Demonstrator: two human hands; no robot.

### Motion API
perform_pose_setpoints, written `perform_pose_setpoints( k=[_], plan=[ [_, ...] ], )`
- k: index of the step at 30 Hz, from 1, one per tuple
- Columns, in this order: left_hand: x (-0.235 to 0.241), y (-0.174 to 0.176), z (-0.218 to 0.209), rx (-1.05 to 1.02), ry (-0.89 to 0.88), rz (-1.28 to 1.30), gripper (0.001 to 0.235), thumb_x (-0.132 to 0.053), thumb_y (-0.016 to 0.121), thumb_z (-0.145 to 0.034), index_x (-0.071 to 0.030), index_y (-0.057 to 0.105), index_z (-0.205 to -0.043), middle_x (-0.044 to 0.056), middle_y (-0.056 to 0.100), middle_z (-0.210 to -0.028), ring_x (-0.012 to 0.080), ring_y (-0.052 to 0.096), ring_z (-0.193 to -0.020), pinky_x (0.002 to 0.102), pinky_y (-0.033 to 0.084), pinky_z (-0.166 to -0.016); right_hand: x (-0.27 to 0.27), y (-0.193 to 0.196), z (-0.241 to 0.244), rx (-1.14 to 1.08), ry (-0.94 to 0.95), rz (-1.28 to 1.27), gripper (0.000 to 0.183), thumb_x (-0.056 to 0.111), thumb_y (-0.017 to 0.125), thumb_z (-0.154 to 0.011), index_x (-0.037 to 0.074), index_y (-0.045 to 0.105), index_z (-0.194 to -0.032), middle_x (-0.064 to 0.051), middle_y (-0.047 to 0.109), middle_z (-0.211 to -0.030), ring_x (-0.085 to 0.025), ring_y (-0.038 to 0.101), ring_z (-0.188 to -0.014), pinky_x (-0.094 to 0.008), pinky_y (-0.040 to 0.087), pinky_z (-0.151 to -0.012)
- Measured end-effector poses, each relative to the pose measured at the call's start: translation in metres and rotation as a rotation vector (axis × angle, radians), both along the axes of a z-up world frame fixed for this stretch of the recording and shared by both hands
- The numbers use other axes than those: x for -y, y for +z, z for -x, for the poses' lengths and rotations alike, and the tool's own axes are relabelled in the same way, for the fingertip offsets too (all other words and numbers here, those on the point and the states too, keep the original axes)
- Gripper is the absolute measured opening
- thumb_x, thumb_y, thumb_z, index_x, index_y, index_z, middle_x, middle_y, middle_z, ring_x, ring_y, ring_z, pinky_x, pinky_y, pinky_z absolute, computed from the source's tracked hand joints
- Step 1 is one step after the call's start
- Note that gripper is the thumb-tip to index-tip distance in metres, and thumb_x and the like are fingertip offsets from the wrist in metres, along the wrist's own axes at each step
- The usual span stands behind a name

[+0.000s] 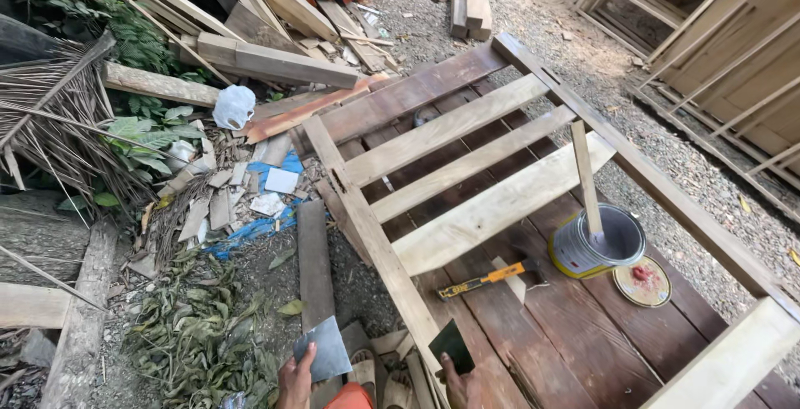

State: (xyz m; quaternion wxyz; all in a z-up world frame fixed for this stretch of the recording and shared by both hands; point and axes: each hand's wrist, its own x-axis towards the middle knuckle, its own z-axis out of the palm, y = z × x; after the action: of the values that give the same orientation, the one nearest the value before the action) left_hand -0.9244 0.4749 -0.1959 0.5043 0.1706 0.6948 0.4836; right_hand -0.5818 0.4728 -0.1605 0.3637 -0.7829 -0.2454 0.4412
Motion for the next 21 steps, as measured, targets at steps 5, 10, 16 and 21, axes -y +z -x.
perform_pose_setpoints(
  k=[5, 10, 16, 21],
  plan=[
    [0.022, -0.004, -0.017, 0.199, 0.197, 0.141, 0.049, -0.034, 0.073, -0.091, 0.008, 0.072, -0.117, 0.016, 0.071, -0.102, 0.0272, 0.063, -0.085, 0.047, 0.049, -0.073, 0.005, -0.006, -0.021, 0.007, 0.076, -0.102, 0.048, 0.030, 0.078, -0.088, -0.010, 0.072, -0.114, -0.018, 0.081, -0.092, -0.025, 0.077, -0.083, -0.037, 0.057, -0.074],
    [0.036, 0.001, -0.019, 0.091, 0.192, 0.001, 0.049, -0.033, 0.074, -0.089, 0.009, 0.073, -0.114, 0.015, 0.077, -0.107, 0.0247, 0.070, -0.094, 0.036, 0.053, -0.086, 0.010, -0.007, -0.026, -0.058, 0.002, -0.173, 0.050, 0.024, 0.078, -0.085, -0.007, 0.068, -0.123, -0.019, 0.080, -0.099, -0.028, 0.077, -0.085, -0.038, 0.059, -0.075],
    [0.035, -0.001, -0.030, 0.191, 0.196, 0.185, 0.046, -0.035, 0.071, -0.092, 0.002, 0.071, -0.120, 0.015, 0.072, -0.109, 0.0250, 0.067, -0.093, 0.042, 0.051, -0.083, 0.011, -0.008, -0.027, -0.114, -0.097, -0.280, 0.051, 0.019, 0.079, -0.082, -0.009, 0.068, -0.123, -0.021, 0.078, -0.100, -0.030, 0.075, -0.081, -0.043, 0.060, -0.072],
    [0.017, -0.004, -0.027, 0.257, 0.192, -0.063, 0.046, -0.033, 0.072, -0.090, 0.005, 0.072, -0.116, 0.008, 0.073, -0.106, 0.0177, 0.065, -0.094, 0.035, 0.051, -0.086, -0.016, -0.009, -0.029, 0.028, -0.099, 0.176, 0.059, 0.027, 0.083, -0.086, -0.011, 0.066, -0.128, -0.028, 0.079, -0.102, -0.028, 0.076, -0.094, -0.040, 0.057, -0.088]
  ],
)
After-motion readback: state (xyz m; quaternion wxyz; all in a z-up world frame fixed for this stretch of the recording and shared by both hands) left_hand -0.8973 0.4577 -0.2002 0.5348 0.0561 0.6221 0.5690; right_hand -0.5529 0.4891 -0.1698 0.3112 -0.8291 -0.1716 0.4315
